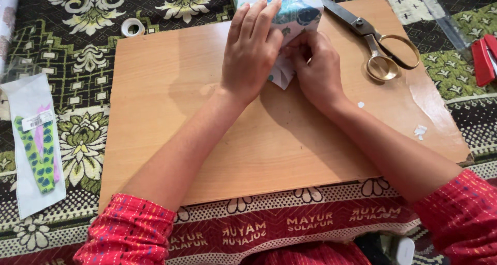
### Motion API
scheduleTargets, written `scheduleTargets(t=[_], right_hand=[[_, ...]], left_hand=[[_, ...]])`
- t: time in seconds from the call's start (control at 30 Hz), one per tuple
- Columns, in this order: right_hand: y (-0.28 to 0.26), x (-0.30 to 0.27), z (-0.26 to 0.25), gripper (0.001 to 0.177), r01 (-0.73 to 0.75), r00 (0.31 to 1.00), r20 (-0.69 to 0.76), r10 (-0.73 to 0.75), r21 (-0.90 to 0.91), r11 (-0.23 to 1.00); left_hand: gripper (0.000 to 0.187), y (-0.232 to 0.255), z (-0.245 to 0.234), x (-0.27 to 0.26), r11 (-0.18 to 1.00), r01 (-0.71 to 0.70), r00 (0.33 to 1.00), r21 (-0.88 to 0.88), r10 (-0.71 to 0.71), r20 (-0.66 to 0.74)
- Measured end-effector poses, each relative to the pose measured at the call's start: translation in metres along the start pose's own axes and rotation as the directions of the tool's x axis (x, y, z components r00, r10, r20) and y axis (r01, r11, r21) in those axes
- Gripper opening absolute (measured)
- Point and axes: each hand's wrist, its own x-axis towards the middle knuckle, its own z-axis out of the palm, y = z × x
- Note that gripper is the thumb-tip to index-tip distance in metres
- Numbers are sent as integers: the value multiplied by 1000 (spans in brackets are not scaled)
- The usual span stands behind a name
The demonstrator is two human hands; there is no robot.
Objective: The person wraps a rectangular box with floral-patterned paper on a wooden board. They fold the paper edges, tear off pieces of clear tape, and use scissors to cut the tape before pressing it onto the package to secure the folds.
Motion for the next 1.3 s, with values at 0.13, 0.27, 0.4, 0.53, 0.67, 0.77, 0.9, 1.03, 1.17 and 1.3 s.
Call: scheduleTargets(t=[0.13, 0.27, 0.4, 0.53, 0.67, 0.77, 0.9, 1.03, 1.17, 1.3], right_hand=[[-6, 2, -3, 11, 29, 999, -11, -31, -151, 988], [-8, 6, -7, 27, 12, 999, -43, -27, -323, 946], [-1, 15, -15, 48, 50, 994, -64, -86, -435, 899], [0, 11, -16, 30, 113, 988, -58, -143, -353, 929], [-2, 6, -19, 23, 176, 981, -39, -191, -241, 954], [-2, 9, -17, 32, 128, 991, 5, -131, -267, 955], [-1, 13, -13, 40, 166, 983, 6, -183, -447, 879], [1, 14, -14, 51, 293, 948, 53, -315, -535, 792], [-3, 16, -11, 55, 277, 955, 75, -287, -569, 774], [-7, 10, -16, 51, 315, 947, 114, -301, -525, 791]], left_hand=[[2, 1, 1, 0, 1000, 5, 1000, 17, -5, -1], [6, 1, -2, 0, 999, 8, 1000, -34, -8, -1], [6, 1, -5, 1, 998, 13, 1000, -54, -13, 0], [3, 1, -14, 8, 993, 46, 999, -106, -43, 32], [22, -7, -26, 13, 947, 109, 991, -304, -80, 105], [25, -6, -25, 15, 933, 146, 988, -329, -118, 102], [21, -7, -23, 13, 907, 156, 988, -391, -139, 72], [26, -5, -20, 13, 912, 145, 989, -384, -131, 61], [30, -7, -20, 14, 919, 114, 993, -376, -108, 38], [34, -3, -22, 14, 918, 133, 991, -373, -120, 58]])
